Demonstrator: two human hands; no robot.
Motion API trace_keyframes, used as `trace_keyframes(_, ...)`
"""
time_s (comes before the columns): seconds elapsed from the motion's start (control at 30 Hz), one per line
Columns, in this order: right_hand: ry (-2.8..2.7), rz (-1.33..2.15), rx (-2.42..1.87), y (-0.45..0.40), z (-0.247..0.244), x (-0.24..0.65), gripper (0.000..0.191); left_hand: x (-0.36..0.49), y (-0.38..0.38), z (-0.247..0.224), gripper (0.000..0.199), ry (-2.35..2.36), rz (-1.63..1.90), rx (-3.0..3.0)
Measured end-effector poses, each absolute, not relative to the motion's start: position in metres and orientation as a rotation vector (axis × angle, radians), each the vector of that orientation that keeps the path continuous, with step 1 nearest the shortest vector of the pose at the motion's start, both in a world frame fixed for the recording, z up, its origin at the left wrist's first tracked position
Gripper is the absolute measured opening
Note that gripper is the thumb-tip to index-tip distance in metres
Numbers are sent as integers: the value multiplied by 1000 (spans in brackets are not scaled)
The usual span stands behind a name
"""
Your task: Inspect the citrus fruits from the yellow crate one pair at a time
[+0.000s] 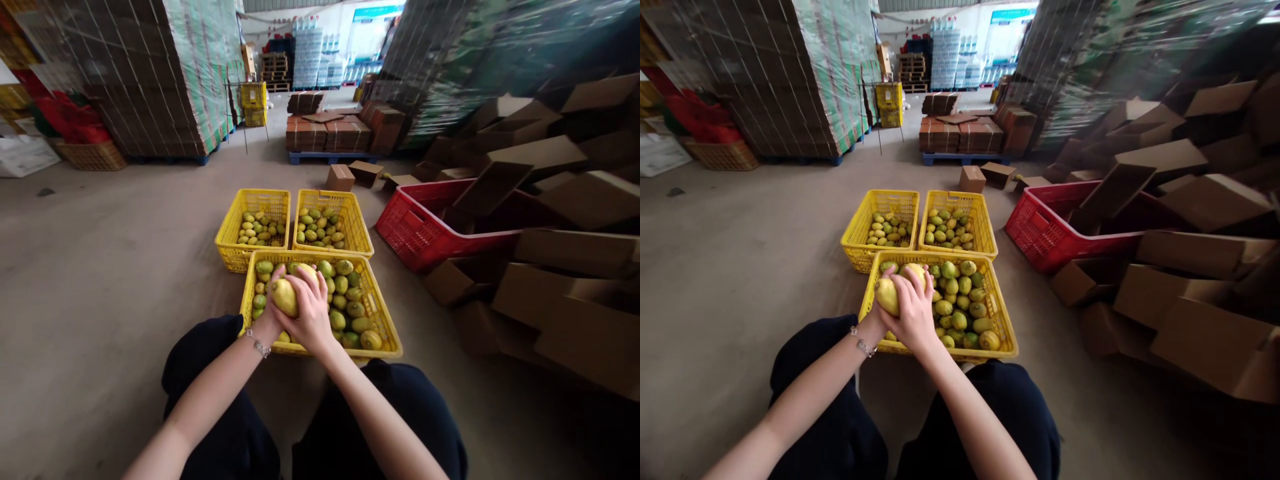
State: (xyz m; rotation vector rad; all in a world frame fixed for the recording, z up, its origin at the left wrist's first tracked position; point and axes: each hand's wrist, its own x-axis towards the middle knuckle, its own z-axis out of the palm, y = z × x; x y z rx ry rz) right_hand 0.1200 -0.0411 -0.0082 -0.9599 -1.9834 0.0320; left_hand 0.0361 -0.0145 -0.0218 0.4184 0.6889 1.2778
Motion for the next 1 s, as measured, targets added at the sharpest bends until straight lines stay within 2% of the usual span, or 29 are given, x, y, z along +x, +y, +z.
trace_keyframes(0.17,-2202,-26,-654,-44,-7,138,49,25,-9,-3,52,658,1144,365)
trace_keyframes(0.3,-2061,-69,-665,-44,-9,147,53,14,-3,10,38,512,1228,210)
trace_keyframes(0.4,-1821,46,-804,-41,-7,147,52,11,-3,15,27,468,1356,163)
trace_keyframes(0.6,-1693,378,-897,-37,-1,148,43,19,-15,22,34,724,1646,783)
trace_keyframes(0.8,-1723,354,-750,-41,0,151,50,13,-26,26,36,737,1750,1159)
trace_keyframes(1.0,-1706,329,-731,-42,-3,148,50,7,-28,25,36,740,1711,1200)
